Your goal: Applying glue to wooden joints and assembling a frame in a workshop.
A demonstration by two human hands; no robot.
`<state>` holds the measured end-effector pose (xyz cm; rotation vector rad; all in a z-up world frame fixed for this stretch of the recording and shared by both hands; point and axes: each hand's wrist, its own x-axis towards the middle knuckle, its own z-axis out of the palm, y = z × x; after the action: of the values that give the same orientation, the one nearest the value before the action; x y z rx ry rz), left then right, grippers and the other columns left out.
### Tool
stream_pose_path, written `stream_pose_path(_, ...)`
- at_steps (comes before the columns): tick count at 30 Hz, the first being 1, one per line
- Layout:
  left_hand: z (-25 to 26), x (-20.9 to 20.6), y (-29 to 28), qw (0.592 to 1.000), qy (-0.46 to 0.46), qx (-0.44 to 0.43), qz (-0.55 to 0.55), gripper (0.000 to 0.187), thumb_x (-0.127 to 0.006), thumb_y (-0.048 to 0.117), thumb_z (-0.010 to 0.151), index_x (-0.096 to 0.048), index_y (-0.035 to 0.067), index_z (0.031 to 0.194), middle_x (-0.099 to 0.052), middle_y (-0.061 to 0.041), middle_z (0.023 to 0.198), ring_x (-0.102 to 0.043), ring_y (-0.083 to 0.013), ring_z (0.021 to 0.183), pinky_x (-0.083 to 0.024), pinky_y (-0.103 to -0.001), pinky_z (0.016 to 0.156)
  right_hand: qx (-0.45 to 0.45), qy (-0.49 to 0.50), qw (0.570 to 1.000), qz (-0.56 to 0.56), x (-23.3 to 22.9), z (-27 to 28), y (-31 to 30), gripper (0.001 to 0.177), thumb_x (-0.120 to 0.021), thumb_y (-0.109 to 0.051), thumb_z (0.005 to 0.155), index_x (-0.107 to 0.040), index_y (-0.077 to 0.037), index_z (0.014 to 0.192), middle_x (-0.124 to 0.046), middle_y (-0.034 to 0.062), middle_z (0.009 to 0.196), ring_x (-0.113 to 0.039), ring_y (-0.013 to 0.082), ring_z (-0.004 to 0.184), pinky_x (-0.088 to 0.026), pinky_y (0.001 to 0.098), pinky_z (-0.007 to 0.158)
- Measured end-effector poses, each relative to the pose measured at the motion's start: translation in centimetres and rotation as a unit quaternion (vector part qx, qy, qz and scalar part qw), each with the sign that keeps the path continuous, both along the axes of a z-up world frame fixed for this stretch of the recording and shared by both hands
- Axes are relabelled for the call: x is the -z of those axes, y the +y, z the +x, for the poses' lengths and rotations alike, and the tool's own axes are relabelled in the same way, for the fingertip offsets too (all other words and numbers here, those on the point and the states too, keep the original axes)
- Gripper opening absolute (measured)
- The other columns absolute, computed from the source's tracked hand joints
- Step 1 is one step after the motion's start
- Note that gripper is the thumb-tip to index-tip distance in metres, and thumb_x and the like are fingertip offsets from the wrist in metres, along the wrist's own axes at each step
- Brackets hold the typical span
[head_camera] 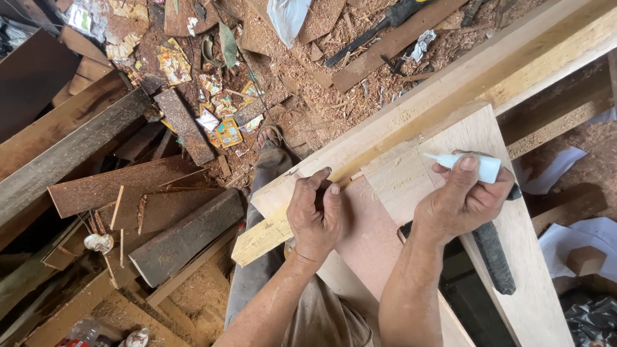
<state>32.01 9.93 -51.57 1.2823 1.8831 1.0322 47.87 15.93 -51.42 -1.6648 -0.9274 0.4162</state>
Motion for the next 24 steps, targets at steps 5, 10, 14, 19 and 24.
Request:
stream_pose_path(5, 0.13, 0.27, -0.06, 1.0, 0.015, -0.007, 0.006, 0.036, -0.055, 0.028, 0.105, -0.063, -0.004, 0.12, -0.066, -0.015, 0.096, -0.07, -0.0259, 0.084, -0.056, -0.033, 0.071, -0.016, -0.053, 0.998, 0.001, 0.31, -0.15, 0.25, 0.031, -0.061, -0.027, 0.11, -0.052, 0.002, 0.104, -0.062, 0.0183, 0.086, -0.058, 0.0212, 0.057, -0.056, 0.0303, 0.054)
stream_pose_path(10, 0.11, 0.44, -0.25, 1.0, 0.006, -0.006, -0.01, 0.032, -0.058, 0.025, 0.104, -0.064, -0.002, 0.119, -0.068, -0.014, 0.101, -0.071, -0.0251, 0.088, -0.058, -0.033, 0.075, -0.02, -0.076, 0.997, -0.002, 0.43, -0.28, 0.28, 0.037, -0.062, -0.031, 0.109, -0.046, 0.001, 0.098, -0.06, 0.0197, 0.078, -0.059, 0.0228, 0.055, -0.051, 0.0321, 0.061)
stream_pose_path(14, 0.05, 0.29, -0.22, 1.0, -0.009, -0.01, -0.02, 0.03, -0.058, 0.024, 0.103, -0.064, -0.002, 0.118, -0.067, -0.014, 0.102, -0.07, -0.0244, 0.087, -0.056, -0.033, 0.078, -0.028, -0.041, 0.999, 0.011, 0.37, -0.3, 0.28, 0.036, -0.063, -0.029, 0.108, -0.045, 0.0, 0.098, -0.058, 0.0197, 0.077, -0.057, 0.0234, 0.055, -0.051, 0.0313, 0.06)
stream_pose_path(19, 0.0, 0.13, -0.24, 1.0, -0.015, -0.009, -0.024, 0.032, -0.058, 0.024, 0.103, -0.064, -0.003, 0.119, -0.067, -0.014, 0.102, -0.07, -0.0248, 0.089, -0.056, -0.033, 0.079, -0.02, -0.033, 0.999, 0.021, 0.45, -0.22, 0.1, 0.033, -0.065, -0.026, 0.107, -0.049, 0.002, 0.1, -0.059, 0.0192, 0.082, -0.06, 0.023, 0.063, -0.057, 0.0301, 0.056)
stream_pose_path(24, 0.06, 0.07, -0.1, 1.0, -0.01, -0.01, -0.013, 0.034, -0.057, 0.026, 0.104, -0.064, -0.004, 0.119, -0.066, -0.014, 0.099, -0.068, -0.0237, 0.085, -0.055, -0.032, 0.076, -0.015, -0.033, 0.999, 0.027, 0.65, -0.11, 0.06, 0.034, -0.067, -0.025, 0.106, -0.047, 0.001, 0.098, -0.057, 0.0181, 0.08, -0.059, 0.0234, 0.061, -0.057, 0.0311, 0.054)
